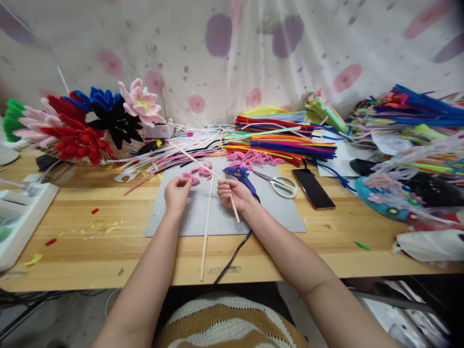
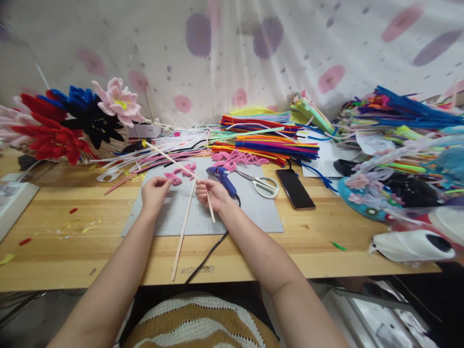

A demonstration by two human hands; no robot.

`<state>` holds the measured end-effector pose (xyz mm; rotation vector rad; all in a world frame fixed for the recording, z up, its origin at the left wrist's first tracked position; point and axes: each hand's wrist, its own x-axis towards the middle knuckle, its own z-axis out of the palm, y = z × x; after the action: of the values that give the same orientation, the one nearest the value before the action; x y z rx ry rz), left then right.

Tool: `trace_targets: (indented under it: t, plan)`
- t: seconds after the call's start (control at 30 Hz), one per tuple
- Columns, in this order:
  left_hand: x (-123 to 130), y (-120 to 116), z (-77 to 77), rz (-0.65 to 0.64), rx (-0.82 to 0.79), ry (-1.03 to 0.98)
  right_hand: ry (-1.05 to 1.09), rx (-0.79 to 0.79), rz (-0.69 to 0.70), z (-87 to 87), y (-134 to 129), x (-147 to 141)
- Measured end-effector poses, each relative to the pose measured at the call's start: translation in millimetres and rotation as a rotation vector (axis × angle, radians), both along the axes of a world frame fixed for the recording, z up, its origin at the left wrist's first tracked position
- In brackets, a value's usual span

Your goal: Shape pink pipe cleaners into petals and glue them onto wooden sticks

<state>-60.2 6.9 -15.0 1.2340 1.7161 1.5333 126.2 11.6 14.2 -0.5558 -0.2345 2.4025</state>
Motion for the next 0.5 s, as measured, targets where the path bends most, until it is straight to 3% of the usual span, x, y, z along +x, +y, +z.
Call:
trace_targets:
  t: [0.1,0.2,0.37,0.5]
  plan:
    - [-12,2,3.6,0.138,0.011,-0.173,-0.064,0.087,-0.002,-3.5,0,-2]
    - [-23,5,7.4,0.202,0.005,-0.331,-0.24,0.302,-0.072,-9.2,0,-6]
    - [-31,12,15.1,0.181,-0.094,-0.429,-0.867,0.954,-0.353,-16.2,-2,-7]
    - [-38,15,16.4,0.147,-0.125,-0.288,-1.3,1.453,-0.439,-17.3,-8,-5]
